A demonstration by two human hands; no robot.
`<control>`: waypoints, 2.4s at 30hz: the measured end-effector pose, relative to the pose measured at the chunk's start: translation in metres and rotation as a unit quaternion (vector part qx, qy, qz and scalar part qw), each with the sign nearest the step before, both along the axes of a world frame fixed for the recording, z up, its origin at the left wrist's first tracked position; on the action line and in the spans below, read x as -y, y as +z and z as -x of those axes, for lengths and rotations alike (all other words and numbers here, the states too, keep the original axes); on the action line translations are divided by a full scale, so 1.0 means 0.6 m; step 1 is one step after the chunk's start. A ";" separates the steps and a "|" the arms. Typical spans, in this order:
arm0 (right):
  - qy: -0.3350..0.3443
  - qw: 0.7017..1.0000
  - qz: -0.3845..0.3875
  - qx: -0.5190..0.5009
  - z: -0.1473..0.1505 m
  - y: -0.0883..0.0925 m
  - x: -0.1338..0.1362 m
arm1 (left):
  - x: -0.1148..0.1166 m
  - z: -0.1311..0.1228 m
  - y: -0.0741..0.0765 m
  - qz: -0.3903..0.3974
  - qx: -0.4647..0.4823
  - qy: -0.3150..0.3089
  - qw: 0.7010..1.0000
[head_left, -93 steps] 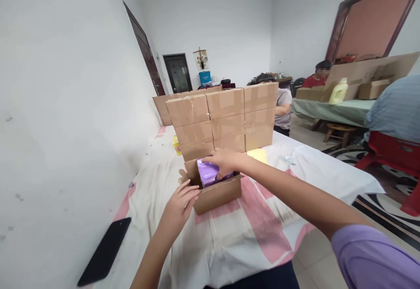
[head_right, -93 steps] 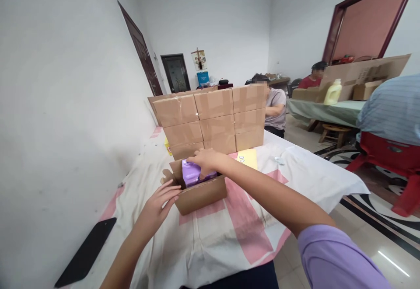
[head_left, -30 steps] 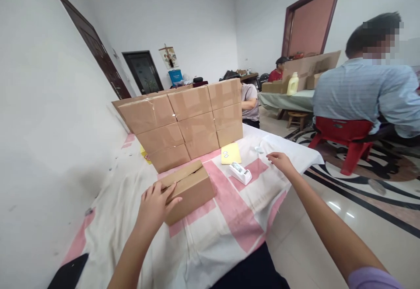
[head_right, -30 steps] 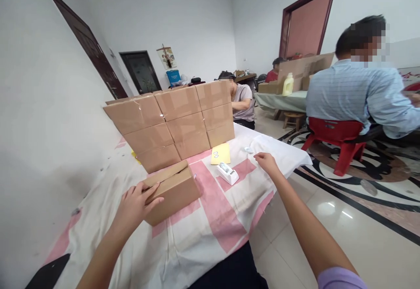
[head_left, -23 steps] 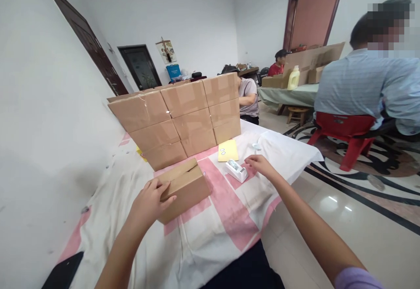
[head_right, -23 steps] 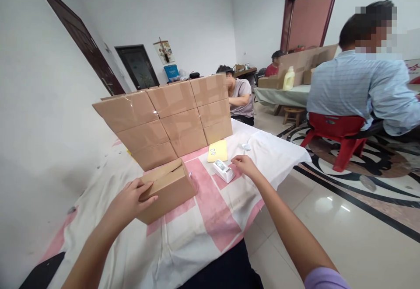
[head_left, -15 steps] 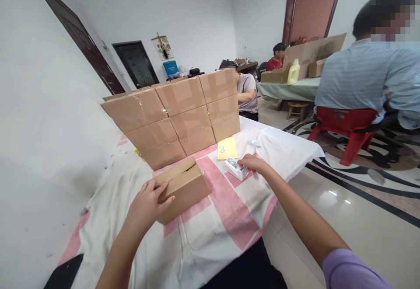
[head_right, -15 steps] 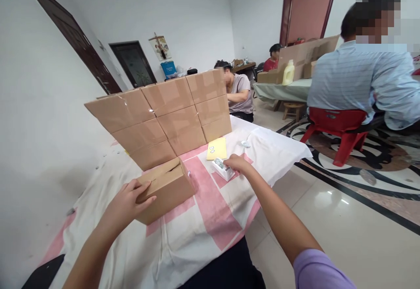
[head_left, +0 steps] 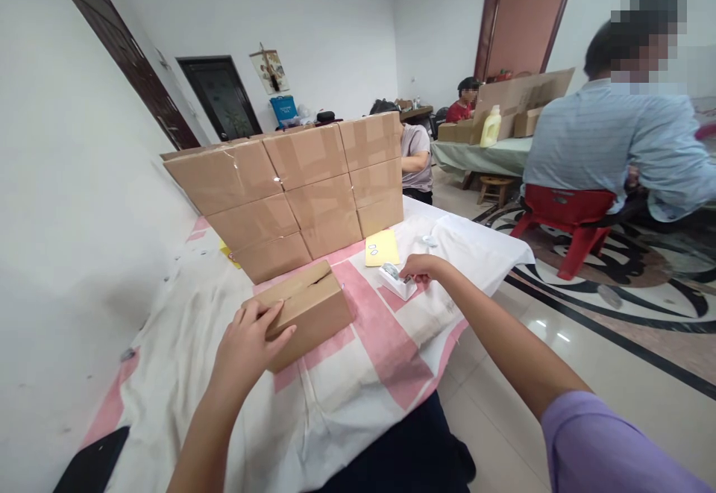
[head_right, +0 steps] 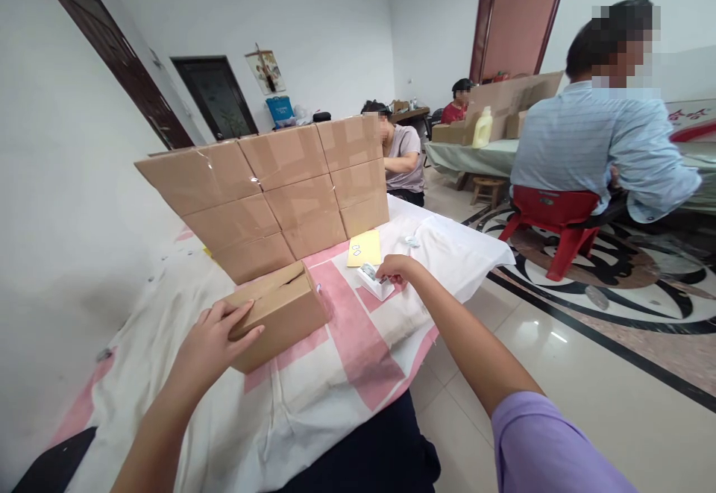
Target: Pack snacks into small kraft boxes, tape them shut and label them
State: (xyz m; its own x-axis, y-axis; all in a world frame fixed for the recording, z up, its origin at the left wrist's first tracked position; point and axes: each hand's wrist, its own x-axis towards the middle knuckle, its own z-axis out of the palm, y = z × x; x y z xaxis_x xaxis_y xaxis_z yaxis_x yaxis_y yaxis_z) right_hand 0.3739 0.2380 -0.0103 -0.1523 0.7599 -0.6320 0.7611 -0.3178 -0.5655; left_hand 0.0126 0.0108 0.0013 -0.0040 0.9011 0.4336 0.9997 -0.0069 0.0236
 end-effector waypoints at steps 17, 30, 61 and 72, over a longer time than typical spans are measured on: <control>-0.105 0.950 -0.077 -0.282 -0.020 -0.026 0.061 | 0.005 0.000 -0.009 -0.018 -0.015 0.004 1.000; -0.106 0.904 -0.114 -0.398 -0.044 -0.080 0.093 | 0.004 -0.004 -0.008 -0.025 0.006 0.011 1.000; -0.149 0.895 -0.224 -0.355 -0.020 -0.112 0.121 | 0.014 -0.021 0.001 -0.016 -0.015 0.033 0.999; 0.026 0.882 -0.220 -0.415 0.150 0.041 0.193 | 0.028 -0.054 -0.006 -0.033 -0.018 0.076 0.996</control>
